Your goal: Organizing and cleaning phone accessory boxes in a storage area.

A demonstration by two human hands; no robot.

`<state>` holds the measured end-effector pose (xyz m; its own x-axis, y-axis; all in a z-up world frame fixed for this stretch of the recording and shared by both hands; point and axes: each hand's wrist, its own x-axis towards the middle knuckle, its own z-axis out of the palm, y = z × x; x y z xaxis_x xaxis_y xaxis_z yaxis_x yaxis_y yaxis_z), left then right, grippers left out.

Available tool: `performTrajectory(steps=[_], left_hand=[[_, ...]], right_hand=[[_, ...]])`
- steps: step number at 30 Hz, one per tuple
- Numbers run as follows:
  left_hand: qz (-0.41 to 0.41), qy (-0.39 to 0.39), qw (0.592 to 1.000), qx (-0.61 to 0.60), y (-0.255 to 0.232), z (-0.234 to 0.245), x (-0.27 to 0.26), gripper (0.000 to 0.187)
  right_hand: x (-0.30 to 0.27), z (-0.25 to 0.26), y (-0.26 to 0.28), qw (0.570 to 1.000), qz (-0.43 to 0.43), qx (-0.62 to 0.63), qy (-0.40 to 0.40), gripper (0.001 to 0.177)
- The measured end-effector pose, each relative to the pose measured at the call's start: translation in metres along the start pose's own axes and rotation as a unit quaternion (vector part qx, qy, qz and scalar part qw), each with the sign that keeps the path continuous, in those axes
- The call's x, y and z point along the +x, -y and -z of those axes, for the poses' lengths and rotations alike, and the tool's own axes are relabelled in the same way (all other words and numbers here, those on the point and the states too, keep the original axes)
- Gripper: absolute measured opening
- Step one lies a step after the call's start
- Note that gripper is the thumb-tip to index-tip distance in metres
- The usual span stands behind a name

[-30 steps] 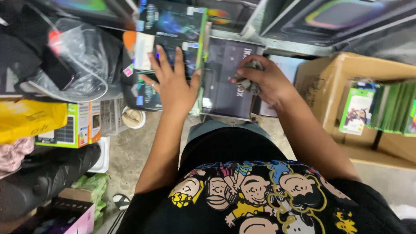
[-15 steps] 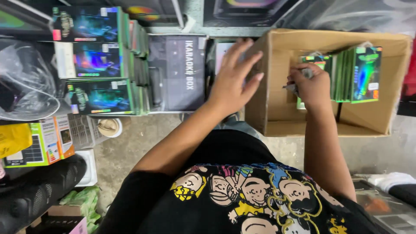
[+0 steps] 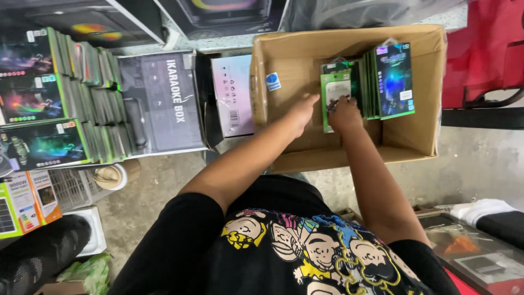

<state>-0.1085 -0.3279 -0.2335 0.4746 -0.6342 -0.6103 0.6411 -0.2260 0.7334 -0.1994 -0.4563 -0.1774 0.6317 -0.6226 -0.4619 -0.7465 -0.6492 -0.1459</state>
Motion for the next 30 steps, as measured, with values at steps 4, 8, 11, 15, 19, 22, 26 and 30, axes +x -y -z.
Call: performTrajectory(steps=[4, 8, 11, 15, 19, 22, 26, 30], left_hand=[[0.088, -0.013, 0.995, -0.035, 0.023, -0.022, 0.028, 0.072], [0.111, -0.011, 0.994, -0.013, 0.056, -0.036, 0.048, 0.065], [0.089, -0.004, 0.995, -0.032, 0.079, -0.041, 0.056, 0.060], [0.082, -0.076, 0.992, 0.060, 0.087, -0.041, 0.065, 0.047], [-0.010, -0.091, 0.983, 0.161, 0.050, -0.035, 0.037, 0.042], [-0.046, -0.084, 0.982, 0.160, 0.044, -0.027, 0.033, 0.034], [-0.163, -0.077, 0.919, 0.350, -0.006, -0.014, -0.015, 0.024], [-0.119, 0.001, 0.967, 0.226, -0.084, 0.004, -0.094, 0.033]], right_hand=[[0.017, -0.024, -0.024, 0.998, 0.037, 0.011, -0.048, 0.070], [-0.005, 0.003, -0.013, 1.000, 0.017, 0.010, -0.005, 0.055], [-0.014, 0.007, -0.016, 0.999, 0.040, 0.023, 0.005, 0.047], [-0.003, -0.016, -0.035, 0.985, 0.152, 0.052, -0.064, 0.044], [-0.005, 0.005, -0.036, 0.967, 0.157, 0.198, 0.015, 0.046], [0.000, 0.011, -0.041, 0.950, 0.207, 0.232, 0.027, 0.046], [-0.029, 0.071, -0.012, 0.928, 0.122, 0.348, -0.050, 0.036], [-0.034, 0.113, 0.010, 0.740, 0.186, 0.645, -0.056, 0.027]])
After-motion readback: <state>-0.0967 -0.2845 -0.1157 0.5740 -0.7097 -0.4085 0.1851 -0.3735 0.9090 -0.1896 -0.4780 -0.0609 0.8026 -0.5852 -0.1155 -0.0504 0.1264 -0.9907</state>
